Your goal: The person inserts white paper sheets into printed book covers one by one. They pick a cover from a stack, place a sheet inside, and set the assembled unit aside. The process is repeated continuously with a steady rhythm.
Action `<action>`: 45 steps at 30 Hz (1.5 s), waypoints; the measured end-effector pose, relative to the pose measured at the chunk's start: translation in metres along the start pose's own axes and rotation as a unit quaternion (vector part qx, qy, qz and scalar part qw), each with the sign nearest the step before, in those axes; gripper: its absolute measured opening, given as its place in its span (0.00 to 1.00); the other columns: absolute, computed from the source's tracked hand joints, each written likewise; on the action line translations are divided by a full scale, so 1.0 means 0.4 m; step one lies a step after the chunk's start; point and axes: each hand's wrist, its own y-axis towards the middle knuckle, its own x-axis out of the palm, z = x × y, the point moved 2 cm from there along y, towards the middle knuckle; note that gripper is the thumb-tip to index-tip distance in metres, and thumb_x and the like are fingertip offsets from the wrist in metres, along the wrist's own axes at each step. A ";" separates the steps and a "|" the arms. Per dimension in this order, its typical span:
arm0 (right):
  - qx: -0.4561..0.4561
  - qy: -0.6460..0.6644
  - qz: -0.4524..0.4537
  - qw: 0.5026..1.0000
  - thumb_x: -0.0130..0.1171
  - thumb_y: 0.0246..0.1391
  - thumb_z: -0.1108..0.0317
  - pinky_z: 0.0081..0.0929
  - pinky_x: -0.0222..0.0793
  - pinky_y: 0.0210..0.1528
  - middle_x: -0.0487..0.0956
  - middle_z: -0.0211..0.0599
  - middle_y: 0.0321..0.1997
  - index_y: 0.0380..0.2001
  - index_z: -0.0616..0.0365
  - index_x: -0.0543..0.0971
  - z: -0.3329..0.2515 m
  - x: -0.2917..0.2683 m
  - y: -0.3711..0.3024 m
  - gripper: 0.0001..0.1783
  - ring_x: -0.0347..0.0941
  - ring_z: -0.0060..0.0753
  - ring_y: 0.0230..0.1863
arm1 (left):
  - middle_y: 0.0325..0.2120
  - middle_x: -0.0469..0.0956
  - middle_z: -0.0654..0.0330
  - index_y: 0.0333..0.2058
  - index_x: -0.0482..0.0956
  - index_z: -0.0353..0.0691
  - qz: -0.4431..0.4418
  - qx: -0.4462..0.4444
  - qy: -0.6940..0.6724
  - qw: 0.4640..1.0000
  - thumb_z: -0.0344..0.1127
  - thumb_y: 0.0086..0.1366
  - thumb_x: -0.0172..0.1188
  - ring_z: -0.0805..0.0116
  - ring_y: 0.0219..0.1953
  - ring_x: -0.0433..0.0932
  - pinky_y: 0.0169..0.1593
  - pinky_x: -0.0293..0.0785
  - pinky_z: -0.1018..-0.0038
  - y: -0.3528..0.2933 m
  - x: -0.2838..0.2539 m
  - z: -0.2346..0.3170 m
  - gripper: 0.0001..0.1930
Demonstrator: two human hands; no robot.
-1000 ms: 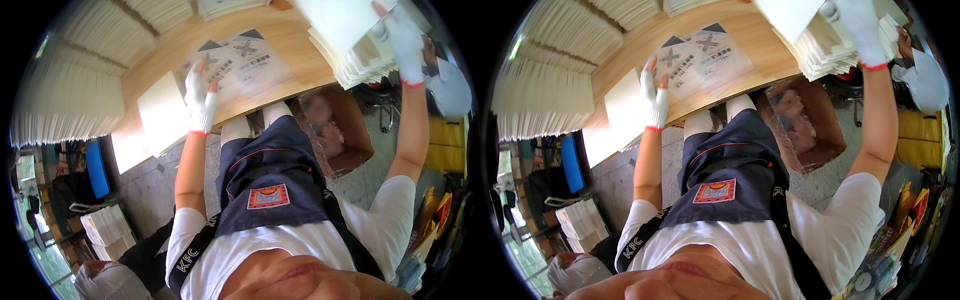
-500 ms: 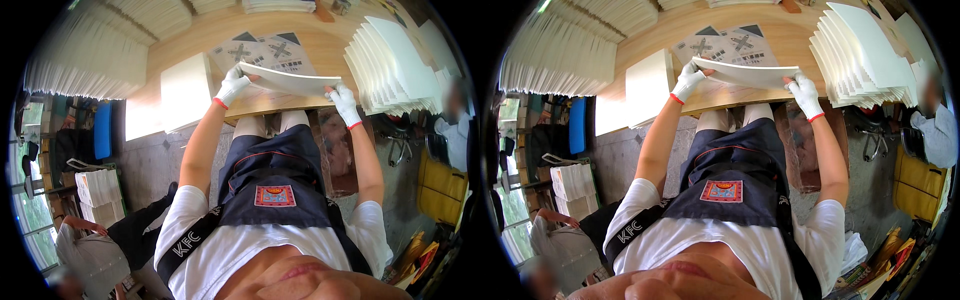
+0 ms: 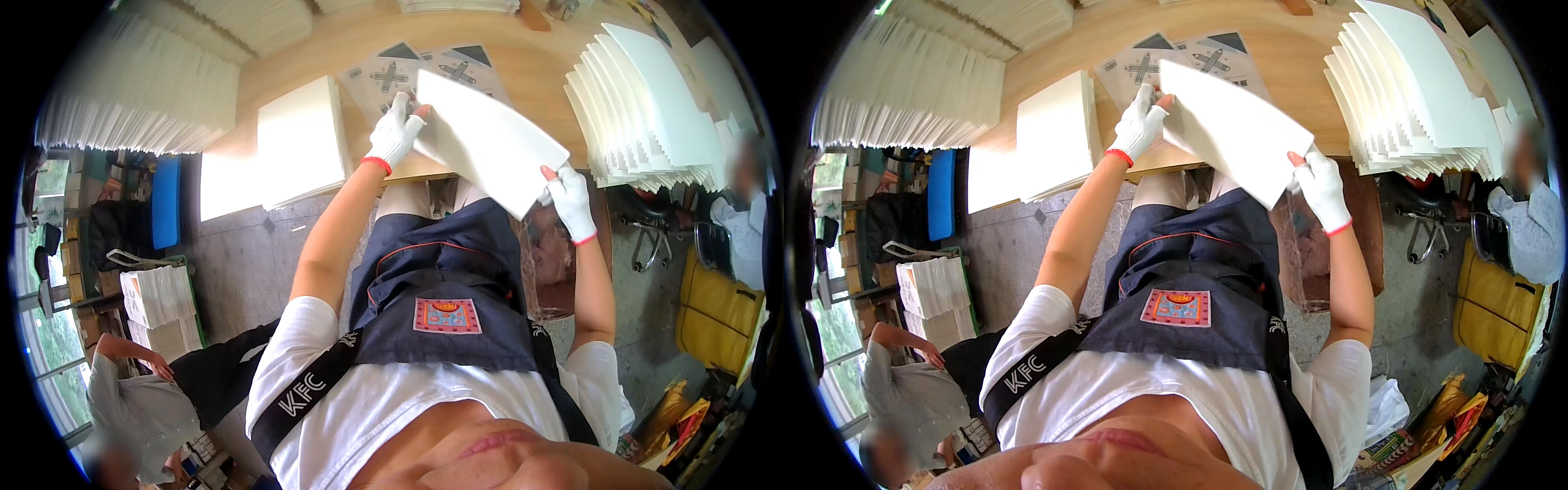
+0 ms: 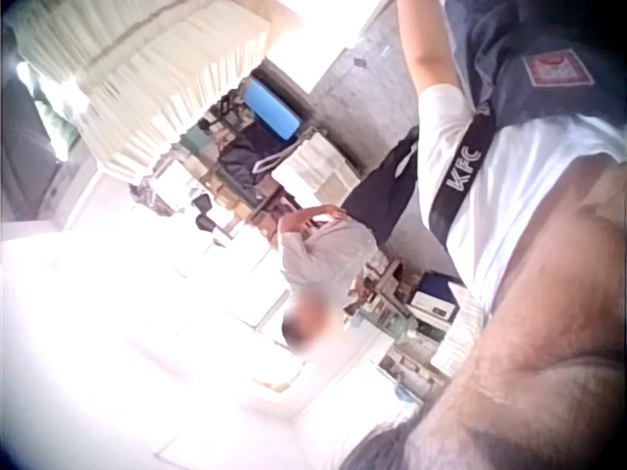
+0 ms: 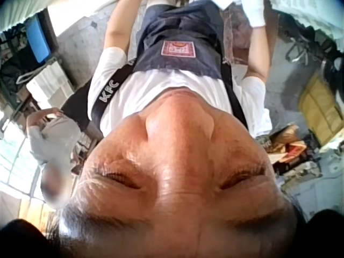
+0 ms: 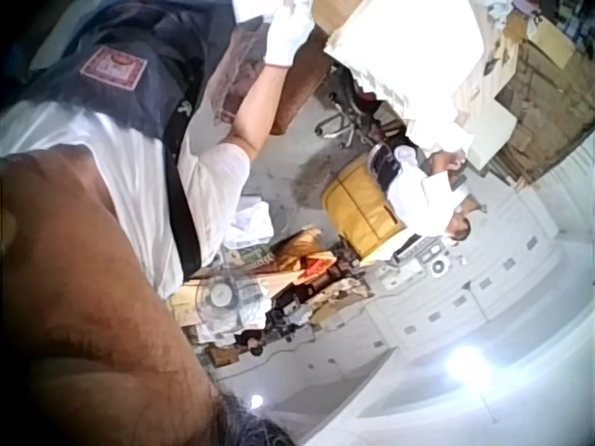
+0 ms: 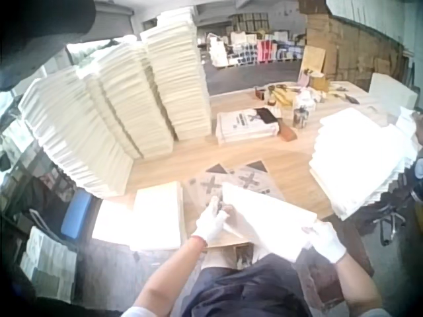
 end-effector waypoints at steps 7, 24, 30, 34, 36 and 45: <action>0.179 0.479 0.020 0.859 0.51 0.52 0.70 0.13 0.68 0.15 0.76 0.36 0.33 0.49 0.64 0.65 0.040 0.003 -0.056 0.20 0.73 0.18 0.20 | 0.40 0.71 0.57 0.38 0.70 0.48 -0.012 0.074 0.355 0.932 0.36 0.47 0.58 0.55 0.44 0.70 0.43 0.71 0.59 0.011 0.033 -0.153 0.17; 0.257 0.603 0.074 0.751 0.51 0.54 0.73 0.14 0.72 0.23 0.75 0.36 0.40 0.47 0.56 0.69 0.131 0.182 -0.039 0.15 0.74 0.23 0.27 | 0.31 0.73 0.55 0.37 0.73 0.42 0.045 0.158 -0.007 0.986 0.18 0.48 0.47 0.60 0.32 0.74 0.37 0.70 0.72 -0.006 -0.018 -0.174 0.18; 0.208 0.590 0.077 0.776 0.45 0.56 0.75 0.18 0.65 0.14 0.74 0.33 0.34 0.44 0.52 0.69 0.138 0.206 -0.057 0.13 0.68 0.21 0.17 | 0.27 0.69 0.56 0.41 0.73 0.45 0.037 0.158 0.068 0.984 0.17 0.48 0.47 0.62 0.27 0.72 0.36 0.70 0.72 -0.046 -0.013 -0.124 0.22; 0.207 0.613 0.080 0.758 0.48 0.57 0.72 0.19 0.61 0.13 0.73 0.31 0.30 0.44 0.52 0.69 0.076 0.238 -0.083 0.11 0.67 0.23 0.15 | 0.27 0.69 0.58 0.46 0.70 0.45 0.128 0.177 0.029 0.975 0.15 0.46 0.48 0.66 0.27 0.72 0.34 0.69 0.75 -0.108 0.013 -0.106 0.27; 0.195 0.617 0.078 0.759 0.49 0.57 0.70 0.19 0.60 0.12 0.72 0.30 0.28 0.44 0.52 0.68 0.064 0.251 -0.109 0.11 0.70 0.25 0.15 | 0.34 0.71 0.58 0.51 0.65 0.41 0.200 0.111 -0.241 0.943 0.18 0.48 0.52 0.68 0.32 0.74 0.37 0.71 0.75 -0.146 0.072 -0.118 0.28; 0.162 0.530 0.032 0.832 0.49 0.59 0.66 0.20 0.69 0.16 0.76 0.36 0.31 0.46 0.56 0.68 0.029 0.235 -0.218 0.13 0.74 0.26 0.22 | 0.42 0.73 0.55 0.52 0.65 0.40 -0.076 0.011 -0.431 0.899 0.35 0.60 0.53 0.65 0.43 0.74 0.43 0.73 0.70 -0.208 0.315 -0.124 0.21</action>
